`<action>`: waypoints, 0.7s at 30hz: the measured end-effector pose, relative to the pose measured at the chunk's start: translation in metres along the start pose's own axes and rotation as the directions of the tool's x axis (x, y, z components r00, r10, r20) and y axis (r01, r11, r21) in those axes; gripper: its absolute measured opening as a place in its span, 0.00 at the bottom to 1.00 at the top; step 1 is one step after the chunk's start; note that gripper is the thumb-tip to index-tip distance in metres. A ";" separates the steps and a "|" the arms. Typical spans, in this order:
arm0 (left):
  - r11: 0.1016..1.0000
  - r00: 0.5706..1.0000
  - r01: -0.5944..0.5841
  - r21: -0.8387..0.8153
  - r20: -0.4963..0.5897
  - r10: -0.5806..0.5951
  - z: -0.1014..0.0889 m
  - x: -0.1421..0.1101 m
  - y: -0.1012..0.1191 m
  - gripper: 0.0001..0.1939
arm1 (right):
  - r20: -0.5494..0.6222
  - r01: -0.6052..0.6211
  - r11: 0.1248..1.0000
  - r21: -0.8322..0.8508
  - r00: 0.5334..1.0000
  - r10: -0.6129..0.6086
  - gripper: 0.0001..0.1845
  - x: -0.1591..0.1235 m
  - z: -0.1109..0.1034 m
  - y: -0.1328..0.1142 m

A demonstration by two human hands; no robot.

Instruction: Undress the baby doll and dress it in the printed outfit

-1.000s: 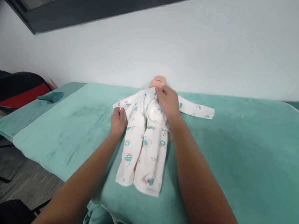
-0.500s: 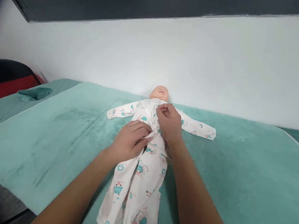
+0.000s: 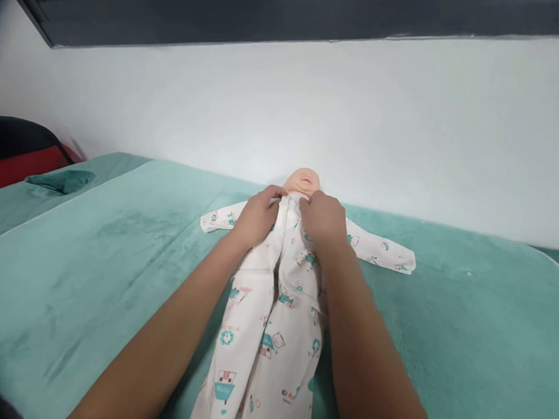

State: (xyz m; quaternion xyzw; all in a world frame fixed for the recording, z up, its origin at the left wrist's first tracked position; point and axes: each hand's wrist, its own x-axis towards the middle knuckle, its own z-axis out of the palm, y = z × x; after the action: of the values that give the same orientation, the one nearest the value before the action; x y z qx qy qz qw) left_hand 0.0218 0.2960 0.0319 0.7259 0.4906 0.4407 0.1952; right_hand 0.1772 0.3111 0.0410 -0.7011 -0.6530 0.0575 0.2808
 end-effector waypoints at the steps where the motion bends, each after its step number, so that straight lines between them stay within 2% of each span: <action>1: 0.999 1.000 -0.016 -0.033 0.018 0.017 0.003 0.003 0.004 0.15 | 0.022 -0.014 0.999 0.042 1.000 0.013 0.14 0.000 -0.002 0.003; 4: 0.999 1.000 -0.004 -0.054 0.026 0.005 0.012 0.015 0.011 0.17 | 0.034 -0.027 0.986 0.163 0.999 0.022 0.15 0.001 -0.006 0.010; 6: 0.998 0.998 0.070 0.010 0.004 -0.070 0.017 0.026 0.009 0.15 | -0.017 -0.024 0.963 0.267 0.999 0.029 0.15 0.002 -0.005 0.011; 9: 0.982 0.987 0.161 0.097 -0.019 -0.159 0.020 0.042 0.003 0.10 | -0.126 -0.035 0.883 0.469 0.986 0.106 0.13 0.002 0.000 0.009; 11: 0.981 0.983 0.174 0.084 0.035 -0.178 0.019 0.049 0.000 0.11 | -0.189 -0.014 0.826 0.564 0.971 0.145 0.13 0.001 0.005 0.006; 13: 0.981 0.977 0.188 0.038 0.090 -0.191 0.018 0.054 -0.002 0.12 | -0.231 0.038 0.790 0.612 0.964 0.133 0.12 0.000 0.008 0.005; 16: 0.975 0.969 0.222 -0.003 0.114 -0.220 0.018 0.057 -0.004 0.10 | -0.227 0.072 0.771 0.632 0.969 0.095 0.10 0.000 0.012 0.005; 18: 0.979 0.975 0.204 0.000 0.087 -0.203 0.019 0.057 -0.005 0.07 | -0.196 0.046 0.779 0.625 0.976 0.100 0.10 0.001 0.013 0.007; 21: 0.995 0.995 0.083 0.048 -0.061 -0.080 0.023 0.054 -0.004 0.06 | -0.167 -0.009 0.755 0.656 0.973 0.157 0.11 0.003 0.013 0.010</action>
State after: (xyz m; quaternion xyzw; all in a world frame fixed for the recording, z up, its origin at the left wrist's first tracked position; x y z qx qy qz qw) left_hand 0.0453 0.3489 0.0410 0.6968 0.5364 0.4409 0.1799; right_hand 0.1801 0.3184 0.0261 -0.5902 -0.5266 0.2180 0.5718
